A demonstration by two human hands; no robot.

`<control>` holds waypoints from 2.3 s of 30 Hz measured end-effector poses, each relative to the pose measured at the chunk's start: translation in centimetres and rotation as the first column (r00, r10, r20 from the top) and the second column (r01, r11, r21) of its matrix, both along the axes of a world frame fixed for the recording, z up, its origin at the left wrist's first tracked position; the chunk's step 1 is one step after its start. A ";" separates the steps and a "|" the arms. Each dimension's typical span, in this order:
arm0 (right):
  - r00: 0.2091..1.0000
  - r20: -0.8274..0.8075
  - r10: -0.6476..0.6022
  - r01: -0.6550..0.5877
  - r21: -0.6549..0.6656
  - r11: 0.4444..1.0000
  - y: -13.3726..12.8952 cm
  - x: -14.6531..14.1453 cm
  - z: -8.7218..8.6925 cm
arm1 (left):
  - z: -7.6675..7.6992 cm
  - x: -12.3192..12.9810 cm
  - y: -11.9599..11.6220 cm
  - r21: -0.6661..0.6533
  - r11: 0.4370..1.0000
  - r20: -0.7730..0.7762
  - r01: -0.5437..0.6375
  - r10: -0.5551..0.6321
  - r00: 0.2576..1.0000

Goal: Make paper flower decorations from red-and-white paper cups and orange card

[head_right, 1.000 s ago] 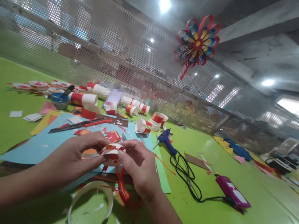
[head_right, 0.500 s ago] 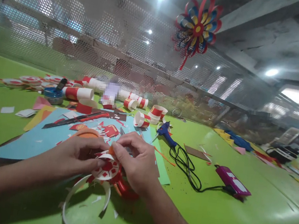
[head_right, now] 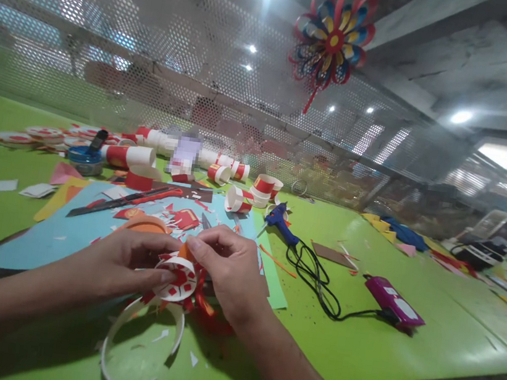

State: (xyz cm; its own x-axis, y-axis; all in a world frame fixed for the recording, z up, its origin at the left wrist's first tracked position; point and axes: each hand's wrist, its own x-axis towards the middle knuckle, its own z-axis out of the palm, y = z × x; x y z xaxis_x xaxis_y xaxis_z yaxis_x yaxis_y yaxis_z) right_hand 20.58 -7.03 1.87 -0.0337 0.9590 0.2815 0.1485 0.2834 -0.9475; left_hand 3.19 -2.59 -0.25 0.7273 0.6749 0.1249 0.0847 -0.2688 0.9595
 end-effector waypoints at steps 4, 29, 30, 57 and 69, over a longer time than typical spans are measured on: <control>1.000 -0.020 -0.008 0.008 0.003 1.000 0.0 0.1 -0.2 | -0.2 0.0 0.1 -0.020 1.000 -0.008 0.005 -0.005 1.000; 0.968 0.229 0.104 -0.173 0.305 0.937 0.0 1.4 0.6 | 1.6 -0.3 -0.7 0.216 0.951 0.248 -0.222 0.166 0.954; 0.970 0.224 0.099 -0.167 0.311 0.935 0.0 1.3 0.6 | 1.6 -0.3 -0.7 0.228 0.946 0.242 -0.232 0.176 0.954; 0.962 0.251 0.110 -0.208 0.406 0.890 -0.6 1.8 0.9 | 2.5 -1.2 -1.0 0.525 0.836 0.145 -0.160 0.098 0.985; 0.987 -0.001 0.162 -0.161 -0.073 0.984 0.6 1.1 0.3 | 1.8 -0.8 0.1 -0.146 0.984 0.186 -0.102 0.128 0.974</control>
State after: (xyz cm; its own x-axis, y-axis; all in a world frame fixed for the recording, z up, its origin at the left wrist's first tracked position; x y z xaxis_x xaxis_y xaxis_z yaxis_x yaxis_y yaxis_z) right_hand 21.67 -6.44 2.17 -0.1911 0.9588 0.2104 0.1115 0.2342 -0.9658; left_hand 2.42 -2.51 1.57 0.6146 0.7728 0.1581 -0.0840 -0.1352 0.9873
